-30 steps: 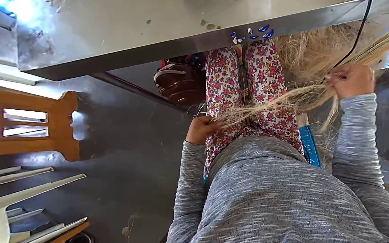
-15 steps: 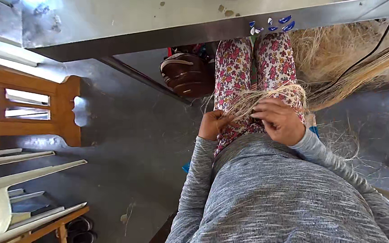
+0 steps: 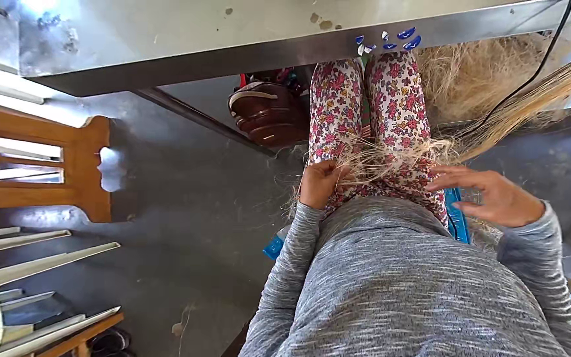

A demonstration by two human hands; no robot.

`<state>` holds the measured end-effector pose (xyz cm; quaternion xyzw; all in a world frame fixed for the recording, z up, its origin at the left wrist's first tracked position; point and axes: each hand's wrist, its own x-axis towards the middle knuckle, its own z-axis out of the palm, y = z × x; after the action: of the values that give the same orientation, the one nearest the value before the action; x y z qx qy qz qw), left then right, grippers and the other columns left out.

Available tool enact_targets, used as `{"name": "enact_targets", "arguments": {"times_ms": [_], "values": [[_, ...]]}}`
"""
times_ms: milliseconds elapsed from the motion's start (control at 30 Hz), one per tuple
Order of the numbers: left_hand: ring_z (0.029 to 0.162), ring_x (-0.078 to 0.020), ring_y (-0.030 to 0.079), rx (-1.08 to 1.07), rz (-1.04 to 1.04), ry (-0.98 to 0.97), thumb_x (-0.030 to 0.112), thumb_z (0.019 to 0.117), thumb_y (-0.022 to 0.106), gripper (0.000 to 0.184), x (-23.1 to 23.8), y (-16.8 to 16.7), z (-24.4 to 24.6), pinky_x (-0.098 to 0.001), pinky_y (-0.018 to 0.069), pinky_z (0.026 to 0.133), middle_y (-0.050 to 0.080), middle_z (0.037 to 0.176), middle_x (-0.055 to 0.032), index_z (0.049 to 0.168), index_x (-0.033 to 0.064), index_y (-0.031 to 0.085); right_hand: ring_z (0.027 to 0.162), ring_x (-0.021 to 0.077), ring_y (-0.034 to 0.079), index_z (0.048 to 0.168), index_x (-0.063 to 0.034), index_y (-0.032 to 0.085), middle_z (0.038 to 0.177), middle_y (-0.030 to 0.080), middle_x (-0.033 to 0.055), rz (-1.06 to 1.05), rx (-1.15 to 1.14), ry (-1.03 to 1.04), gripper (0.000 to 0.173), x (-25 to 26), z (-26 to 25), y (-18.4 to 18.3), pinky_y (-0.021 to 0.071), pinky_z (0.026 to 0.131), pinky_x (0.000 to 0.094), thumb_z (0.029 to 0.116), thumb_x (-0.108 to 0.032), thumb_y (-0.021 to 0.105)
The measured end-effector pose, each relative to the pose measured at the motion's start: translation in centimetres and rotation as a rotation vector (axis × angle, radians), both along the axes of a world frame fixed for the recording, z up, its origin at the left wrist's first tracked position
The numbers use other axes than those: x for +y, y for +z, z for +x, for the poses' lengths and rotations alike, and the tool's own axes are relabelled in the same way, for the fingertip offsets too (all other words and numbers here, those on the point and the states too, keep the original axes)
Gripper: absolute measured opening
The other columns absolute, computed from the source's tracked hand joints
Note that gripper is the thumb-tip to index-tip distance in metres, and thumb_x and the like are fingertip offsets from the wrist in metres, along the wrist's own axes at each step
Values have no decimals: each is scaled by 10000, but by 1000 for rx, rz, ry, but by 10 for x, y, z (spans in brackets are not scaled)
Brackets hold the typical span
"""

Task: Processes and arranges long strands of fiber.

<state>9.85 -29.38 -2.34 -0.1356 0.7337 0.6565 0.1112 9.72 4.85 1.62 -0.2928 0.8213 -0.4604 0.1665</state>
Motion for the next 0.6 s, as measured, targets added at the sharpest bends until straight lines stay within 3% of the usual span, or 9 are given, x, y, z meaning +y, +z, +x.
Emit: {"name": "enact_targets", "arguments": {"times_ms": [67,133,267,333,400,433,467,533,600], "values": [[557,12,580,16,-2,-18,49,957,681,46,1,-2,0,-176,496,514,689,733,23,948,4,678,1302,217,605,1143,-79,761,1253,724,32,-132,-111,-6,337,27,-6,-3,506,1103,401,854,-227,671],[548,14,567,39,-26,-21,50,943,701,47,2,-6,1,-178,483,511,684,718,23,943,5,689,1271,240,629,1171,-150,766,1279,717,37,-347,-196,2,357,51,-13,-11,516,1093,416,910,-390,725],[557,11,576,66,-33,-16,53,948,697,55,3,-9,1,-184,488,519,687,715,17,939,-1,690,1137,254,684,1056,-291,760,1110,744,-11,-730,-178,-234,359,96,-16,-39,550,1019,508,844,-570,680],[549,3,575,72,-34,-14,54,946,699,59,5,-10,1,-192,493,518,686,712,13,938,-4,691,1081,260,684,970,-269,704,1025,715,-8,-873,-171,-480,426,114,-18,-47,555,975,545,937,-619,463],[520,-12,564,73,-42,-24,61,945,702,70,6,-10,1,-202,492,498,680,701,5,942,-8,686,986,217,714,859,-225,652,904,728,-15,-799,-147,-744,623,114,-23,-34,581,920,477,1065,-465,115],[510,-12,564,76,-41,-27,64,943,708,75,7,-9,2,-198,491,488,682,696,4,935,-7,682,894,167,730,856,-194,625,849,736,-33,-660,-112,-868,606,104,-25,-24,605,861,402,1103,-351,94],[511,-10,568,82,-42,-27,64,940,712,77,8,-8,2,-195,490,488,685,696,6,929,-6,682,800,114,733,877,-156,639,816,746,-52,-521,-57,-940,511,89,-26,-13,619,796,330,1117,-252,197],[519,-15,576,102,-49,-25,72,944,712,87,10,-7,3,-202,497,495,685,691,3,927,-10,685,744,36,704,953,-107,661,841,730,-93,-300,96,-854,273,46,-23,7,616,744,260,1080,-166,426],[524,-13,585,127,-58,-24,78,946,710,92,11,-7,4,-201,506,499,687,694,5,928,-8,684,765,27,689,993,0,692,890,726,-22,-201,284,-661,153,2,-21,13,612,740,256,1006,-126,607]]}}
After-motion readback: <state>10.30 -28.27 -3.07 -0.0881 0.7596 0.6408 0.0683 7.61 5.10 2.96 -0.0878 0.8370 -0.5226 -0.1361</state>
